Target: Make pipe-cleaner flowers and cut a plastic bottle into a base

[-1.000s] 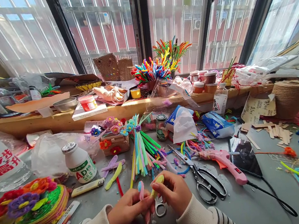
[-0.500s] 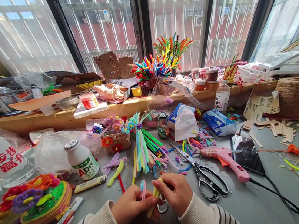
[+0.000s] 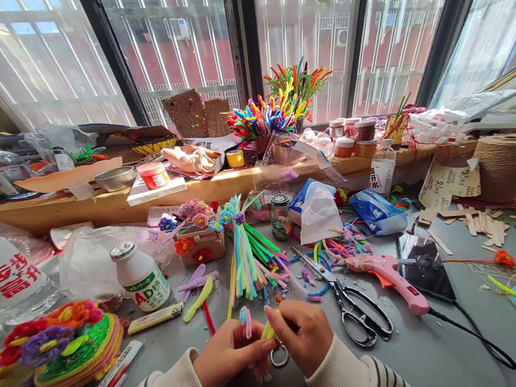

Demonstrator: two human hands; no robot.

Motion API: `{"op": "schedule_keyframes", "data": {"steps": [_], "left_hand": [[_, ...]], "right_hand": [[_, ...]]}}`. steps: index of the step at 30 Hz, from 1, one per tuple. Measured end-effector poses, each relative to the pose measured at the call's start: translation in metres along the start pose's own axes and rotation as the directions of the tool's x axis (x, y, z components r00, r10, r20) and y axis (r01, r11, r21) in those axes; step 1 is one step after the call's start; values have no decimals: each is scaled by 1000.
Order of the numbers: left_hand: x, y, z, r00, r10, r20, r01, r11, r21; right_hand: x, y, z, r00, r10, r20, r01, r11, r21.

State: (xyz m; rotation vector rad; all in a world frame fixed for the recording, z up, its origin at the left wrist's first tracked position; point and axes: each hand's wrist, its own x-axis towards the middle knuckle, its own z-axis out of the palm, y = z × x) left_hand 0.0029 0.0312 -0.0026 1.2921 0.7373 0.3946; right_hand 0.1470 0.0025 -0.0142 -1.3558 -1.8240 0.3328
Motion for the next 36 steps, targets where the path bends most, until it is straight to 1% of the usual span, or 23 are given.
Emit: {"op": "schedule_keyframes", "data": {"steps": [2, 5, 7, 10, 13, 16, 17, 19, 22, 24, 26, 28, 30, 32, 34, 36], "left_hand": [[0, 2, 1, 999, 7, -42, -7, 1000, 4], [-2, 5, 2, 1000, 7, -20, -7, 999, 31], [-3, 6, 1, 1000, 17, -23, -16, 998, 60], [-3, 6, 1, 997, 17, -75, -8, 993, 117], [-3, 4, 2, 991, 20, -136, 7, 980, 198], [-3, 2, 4, 973, 97, -208, -31, 953, 300], [-4, 2, 4, 966, 126, -228, -48, 946, 322], [-4, 2, 4, 957, 163, -239, -79, 942, 326], [-4, 3, 3, 957, 171, -232, -99, 951, 293], [-4, 4, 3, 957, 164, -241, -94, 956, 277], [-3, 5, 2, 961, 141, -239, -84, 968, 236], [-2, 6, 0, 975, 83, -208, -55, 989, 137], [0, 6, -2, 989, -12, -149, 9, 1000, -21], [2, 4, -5, 991, -92, -100, 72, 979, -190], [3, 3, -8, 988, -121, -99, 84, 946, -314], [3, 3, -9, 985, -120, -128, 64, 925, -375]], "right_hand": [[1, 1, 0, 1000, 8, 28, -9, 1000, 27], [1, 3, -2, 998, -24, 54, 23, 1000, 7], [2, 4, -3, 997, -65, 48, 68, 997, -48], [1, 5, -3, 987, -157, 39, 161, 976, -145], [0, 5, 0, 974, -227, 9, 222, 943, -249], [-1, 6, 3, 967, -255, -30, 232, 920, -316], [-1, 6, 3, 967, -250, -41, 225, 922, -315], [-1, 6, 1, 976, -215, -44, 197, 946, -257], [0, 4, -2, 988, -156, -20, 153, 984, -93], [1, 3, -3, 991, -135, -15, 135, 991, -26], [2, 2, -4, 991, -130, -23, 130, 991, 0], [2, 2, -4, 989, -139, -44, 140, 990, 23], [2, 2, -5, 988, -137, -73, 143, 987, 73], [2, 2, -5, 989, -118, -91, 131, 980, 152], [2, 2, -4, 992, -64, -105, 89, 963, 253], [2, 3, -3, 995, 35, -90, 1, 927, 374]]}}
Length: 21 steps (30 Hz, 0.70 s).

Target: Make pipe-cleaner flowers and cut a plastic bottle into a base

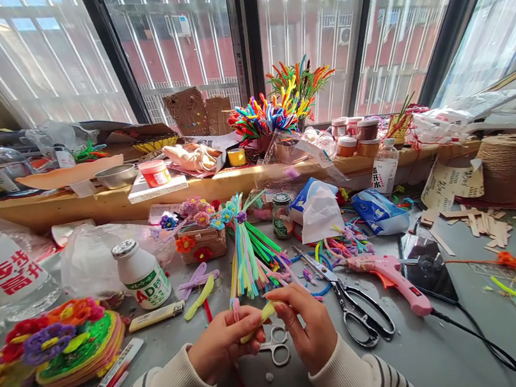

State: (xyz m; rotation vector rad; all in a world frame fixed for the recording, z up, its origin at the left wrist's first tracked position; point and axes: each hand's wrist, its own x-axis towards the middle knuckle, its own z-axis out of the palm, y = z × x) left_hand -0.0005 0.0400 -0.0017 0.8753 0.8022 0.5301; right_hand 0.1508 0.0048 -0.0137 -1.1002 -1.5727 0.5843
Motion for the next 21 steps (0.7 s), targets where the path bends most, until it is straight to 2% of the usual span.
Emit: {"op": "schedule_keyframes", "data": {"steps": [2, 5, 11, 14, 18, 21], "left_hand": [[-1, 1, 1, 1000, 2, -9, -2, 1000, -17], [-2, 1, 2, 1000, 8, 0, -8, 1000, 22], [-1, -1, 0, 992, 78, 103, -90, 989, 116], [-2, 0, 2, 985, 123, 124, -137, 985, 106], [-5, 3, 5, 978, 162, 133, -176, 979, 104], [-6, 4, 6, 978, 174, 117, -188, 975, 118]], "right_hand": [[0, 1, 2, 992, 126, 31, -129, 986, 109], [0, 2, 5, 954, 261, 147, -288, 935, 208], [1, 1, 7, 869, 367, 332, -480, 788, 385], [1, 3, 8, 846, 369, 386, -523, 717, 461], [-1, 4, 11, 842, 375, 388, -537, 656, 530], [-1, 3, 11, 849, 390, 357, -528, 666, 527]]}}
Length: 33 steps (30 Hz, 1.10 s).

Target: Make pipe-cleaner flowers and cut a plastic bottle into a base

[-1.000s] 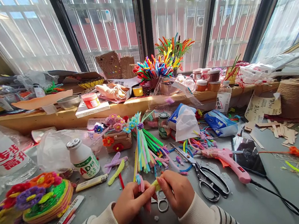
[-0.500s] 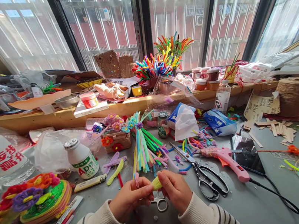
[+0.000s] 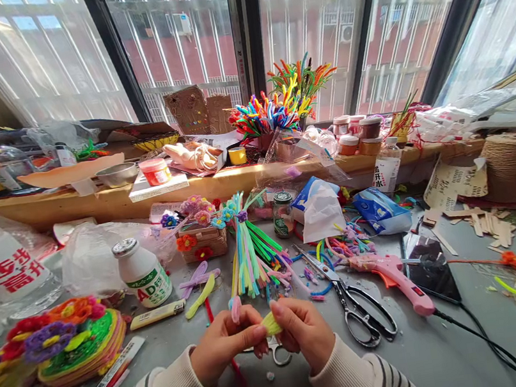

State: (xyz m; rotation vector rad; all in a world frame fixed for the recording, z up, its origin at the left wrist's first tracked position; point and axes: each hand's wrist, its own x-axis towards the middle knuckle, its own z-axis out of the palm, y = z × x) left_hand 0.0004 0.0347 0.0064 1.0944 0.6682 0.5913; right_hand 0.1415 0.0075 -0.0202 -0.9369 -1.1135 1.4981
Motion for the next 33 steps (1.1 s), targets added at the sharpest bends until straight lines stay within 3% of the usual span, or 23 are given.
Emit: {"op": "schedule_keyframes", "data": {"steps": [6, 9, 13, 18, 23, 29, 33], "left_hand": [[3, -5, -4, 993, -104, 60, 105, 994, -28], [4, -5, -8, 980, -188, 64, 193, 978, -74], [5, -3, -13, 981, -192, 9, 192, 977, -91], [5, 3, -18, 991, -76, -111, 75, 997, -11], [4, 10, -24, 976, -21, -218, 10, 999, -54], [2, 10, -22, 937, 193, -291, -107, 953, 284], [2, 4, -20, 936, 216, -276, -72, 890, 450]], "right_hand": [[-1, -3, -3, 990, -131, -53, 116, 967, -227], [-2, -5, -5, 964, -266, -16, 239, 890, -387], [-4, -6, -6, 922, -387, 25, 343, 782, -520], [-6, -8, -6, 916, -398, -41, 310, 771, -556], [-5, -10, -6, 868, -495, -39, 388, 725, -569], [-3, -6, -4, 892, -414, -178, 264, 800, -539], [-2, -3, -4, 858, -458, -233, 229, 746, -625]]}}
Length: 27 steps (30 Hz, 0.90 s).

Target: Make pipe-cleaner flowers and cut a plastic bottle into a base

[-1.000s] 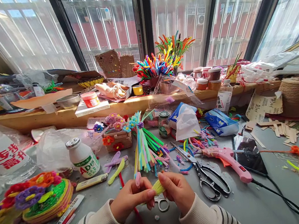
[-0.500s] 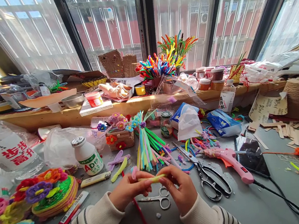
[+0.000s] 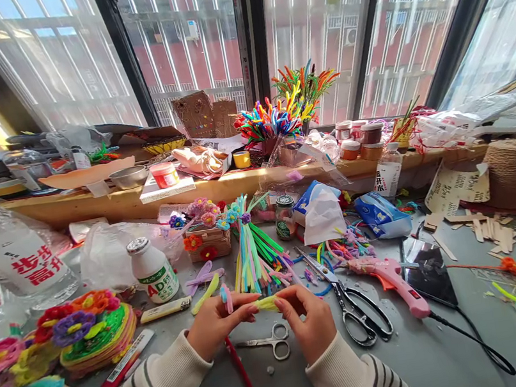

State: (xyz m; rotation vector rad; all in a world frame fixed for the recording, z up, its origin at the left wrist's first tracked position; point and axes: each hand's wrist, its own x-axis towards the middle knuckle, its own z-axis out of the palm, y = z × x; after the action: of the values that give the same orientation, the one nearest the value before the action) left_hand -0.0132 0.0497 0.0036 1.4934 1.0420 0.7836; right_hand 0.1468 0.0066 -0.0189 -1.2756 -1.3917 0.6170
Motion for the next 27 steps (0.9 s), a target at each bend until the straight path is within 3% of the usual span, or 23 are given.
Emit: {"op": "schedule_keyframes", "data": {"steps": [4, 6, 11, 15, 19, 22, 24, 25, 27], "left_hand": [[-3, -2, 2, 990, 141, 29, -143, 939, 311], [-4, -2, 2, 986, 163, 36, -165, 912, 375], [-6, 0, 4, 999, 26, 37, -34, 970, 241], [-8, 7, 5, 1000, 2, 3, -2, 986, 169], [-7, 21, -10, 999, 52, -14, -51, 998, 31], [-5, 27, -35, 973, 167, -158, -142, 978, 156], [-4, 28, -51, 930, 218, -297, -55, 879, 474], [-4, 28, -57, 907, 220, -358, 74, 755, 651], [-5, 26, -62, 876, 210, -433, 296, 476, 828]], "right_hand": [[0, 2, 0, 996, -57, -69, 50, 993, -105], [0, 3, 0, 993, -85, -78, 74, 988, -137], [-1, 4, 0, 990, -136, -40, 129, 979, -156], [0, 3, 3, 994, -107, -38, 102, 988, -115], [0, 1, 7, 1000, 5, 22, -6, 999, 50], [-1, 0, 8, 995, 31, 90, -41, 993, 114], [-2, 0, 9, 992, 30, 123, -44, 992, 121], [-3, 1, 10, 991, 26, 134, -42, 992, 119], [-4, 2, 11, 988, 16, 154, -33, 994, 105]]}}
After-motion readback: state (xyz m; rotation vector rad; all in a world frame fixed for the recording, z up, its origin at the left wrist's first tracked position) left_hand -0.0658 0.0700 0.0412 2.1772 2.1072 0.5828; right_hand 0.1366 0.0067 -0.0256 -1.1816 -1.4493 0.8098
